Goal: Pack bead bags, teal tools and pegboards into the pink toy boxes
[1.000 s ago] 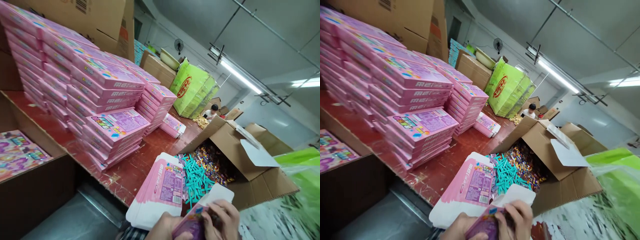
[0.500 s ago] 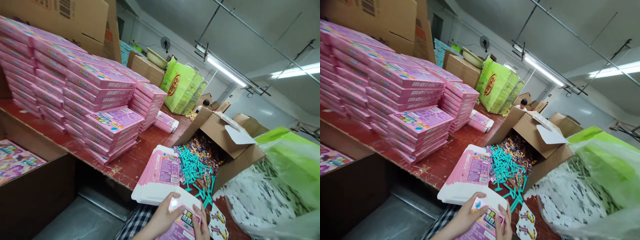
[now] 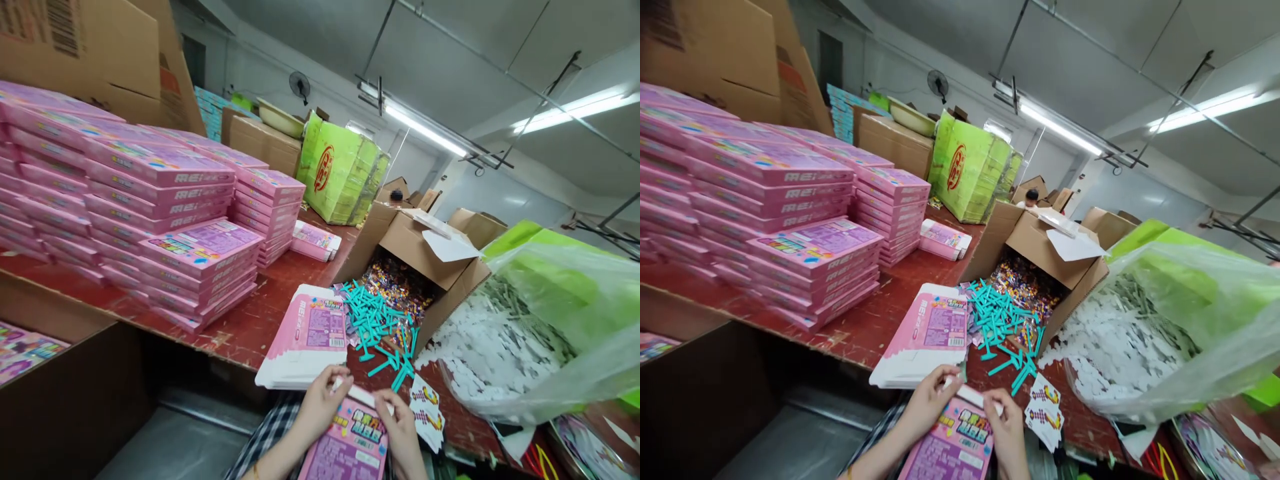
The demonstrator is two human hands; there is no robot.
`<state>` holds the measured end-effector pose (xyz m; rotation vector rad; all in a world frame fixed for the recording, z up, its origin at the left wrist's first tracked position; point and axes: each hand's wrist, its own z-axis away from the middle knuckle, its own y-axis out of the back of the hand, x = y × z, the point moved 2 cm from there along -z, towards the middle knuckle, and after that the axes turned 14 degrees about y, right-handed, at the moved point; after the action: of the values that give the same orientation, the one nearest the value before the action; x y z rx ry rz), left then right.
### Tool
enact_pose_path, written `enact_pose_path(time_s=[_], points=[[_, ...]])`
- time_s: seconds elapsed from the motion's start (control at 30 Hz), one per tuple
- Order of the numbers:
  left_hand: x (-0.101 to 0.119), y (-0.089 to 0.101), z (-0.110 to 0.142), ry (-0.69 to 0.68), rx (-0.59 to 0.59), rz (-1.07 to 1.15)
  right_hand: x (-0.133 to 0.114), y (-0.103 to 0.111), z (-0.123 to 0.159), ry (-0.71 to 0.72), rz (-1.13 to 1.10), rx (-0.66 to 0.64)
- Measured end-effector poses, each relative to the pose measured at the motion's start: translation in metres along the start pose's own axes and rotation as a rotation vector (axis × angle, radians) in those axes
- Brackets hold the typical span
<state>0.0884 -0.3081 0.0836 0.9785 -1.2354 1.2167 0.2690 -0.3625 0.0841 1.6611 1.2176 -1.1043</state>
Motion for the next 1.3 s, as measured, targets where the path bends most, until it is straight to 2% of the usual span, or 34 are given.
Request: enact_pose_path(time_s=[0.13, 0.2, 0.3, 0.37, 0.43, 0.6, 0.7, 0.77, 0.9, 0.97, 1.0, 1.07, 1.1, 1.13, 1.17, 1.2, 1.23, 1.27, 1.3], points=[[-0.006, -0.007, 0.005, 0.014, -0.062, -0.070, -0.004, 0.016, -0.008, -0.218, -0.167, -0.012], [-0.011, -0.011, 0.015, -0.020, -0.114, -0.097, 0.001, 0.022, -0.006, -0.232, -0.183, -0.016], [-0.017, -0.013, 0.023, -0.037, -0.137, -0.070, 0.003, 0.026, 0.001, -0.079, -0.114, -0.116], [-0.017, -0.012, 0.023, -0.024, -0.133, -0.034, -0.001, 0.025, 0.007, 0.027, -0.083, -0.201], [-0.014, -0.012, 0.019, -0.018, -0.160, 0.003, -0.008, 0.024, 0.012, 0.087, -0.067, -0.230], [-0.002, -0.014, 0.014, -0.064, -0.232, -0.002, -0.018, 0.016, 0.021, 0.220, 0.057, -0.123], [0.003, -0.011, 0.011, -0.048, -0.251, -0.041, -0.016, 0.016, 0.026, 0.214, 0.032, -0.020], [0.010, -0.002, 0.003, -0.012, -0.158, -0.010, -0.014, 0.020, 0.030, 0.112, -0.105, -0.022], [0.028, 0.022, -0.016, 0.046, 0.269, 0.214, -0.010, 0.027, 0.042, -0.123, -0.323, -0.263], [0.032, 0.025, -0.022, 0.064, 0.377, 0.290, -0.004, 0.031, 0.043, -0.178, -0.358, -0.231], [0.033, 0.024, -0.024, 0.060, 0.384, 0.270, 0.001, 0.034, 0.041, -0.197, -0.368, -0.138], [0.035, 0.020, -0.023, -0.028, 0.350, 0.058, 0.014, 0.048, 0.037, -0.226, -0.386, 0.150], [0.038, 0.016, -0.020, -0.123, 0.338, -0.120, 0.020, 0.059, 0.034, -0.241, -0.393, 0.300], [0.041, 0.012, -0.016, -0.239, 0.331, -0.320, 0.027, 0.071, 0.032, -0.258, -0.399, 0.416], [0.045, 0.007, -0.011, -0.356, 0.319, -0.515, 0.032, 0.084, 0.029, -0.281, -0.406, 0.461], [0.049, 0.001, -0.007, -0.456, 0.275, -0.683, 0.037, 0.095, 0.025, -0.313, -0.416, 0.404], [0.052, -0.006, -0.003, -0.522, 0.169, -0.814, 0.041, 0.105, 0.020, -0.345, -0.423, 0.261], [0.054, -0.013, 0.001, -0.543, -0.008, -0.901, 0.043, 0.111, 0.014, -0.368, -0.420, 0.082], [0.053, -0.021, 0.004, -0.516, -0.236, -0.941, 0.043, 0.114, 0.006, -0.377, -0.413, -0.105]])
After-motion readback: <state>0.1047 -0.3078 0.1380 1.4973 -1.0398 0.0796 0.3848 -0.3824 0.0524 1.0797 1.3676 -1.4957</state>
